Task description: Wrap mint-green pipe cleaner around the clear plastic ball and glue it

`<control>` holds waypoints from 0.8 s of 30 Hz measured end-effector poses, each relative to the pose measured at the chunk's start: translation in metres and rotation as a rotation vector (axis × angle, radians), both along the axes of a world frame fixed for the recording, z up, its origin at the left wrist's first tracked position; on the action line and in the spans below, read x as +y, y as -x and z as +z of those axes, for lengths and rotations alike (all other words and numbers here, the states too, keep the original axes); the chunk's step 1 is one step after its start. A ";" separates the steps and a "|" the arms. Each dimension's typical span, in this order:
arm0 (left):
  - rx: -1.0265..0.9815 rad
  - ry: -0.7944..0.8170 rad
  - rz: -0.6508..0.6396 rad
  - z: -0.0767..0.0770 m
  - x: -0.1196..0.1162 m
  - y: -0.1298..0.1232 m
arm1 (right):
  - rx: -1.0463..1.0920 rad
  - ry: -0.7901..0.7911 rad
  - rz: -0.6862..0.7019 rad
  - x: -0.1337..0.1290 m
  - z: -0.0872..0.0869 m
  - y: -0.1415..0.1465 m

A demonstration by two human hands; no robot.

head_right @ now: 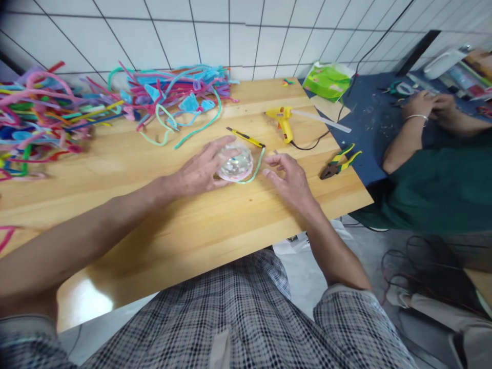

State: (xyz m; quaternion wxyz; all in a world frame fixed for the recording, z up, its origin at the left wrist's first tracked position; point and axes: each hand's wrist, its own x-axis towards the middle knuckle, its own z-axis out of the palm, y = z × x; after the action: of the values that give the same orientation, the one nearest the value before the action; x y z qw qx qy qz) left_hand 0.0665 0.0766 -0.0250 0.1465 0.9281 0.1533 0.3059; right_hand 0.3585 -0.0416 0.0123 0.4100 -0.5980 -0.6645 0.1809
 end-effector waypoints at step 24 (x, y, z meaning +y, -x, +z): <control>-0.741 1.175 0.365 0.007 -0.037 0.065 | 0.760 0.225 0.318 0.072 0.025 0.140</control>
State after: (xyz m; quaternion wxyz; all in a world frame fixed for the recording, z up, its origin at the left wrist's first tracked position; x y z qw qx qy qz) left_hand 0.0018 0.0400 -0.0180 0.6110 0.4905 0.3855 0.4873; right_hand 0.2188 0.0303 0.0369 0.5248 -0.4199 -0.5263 0.5209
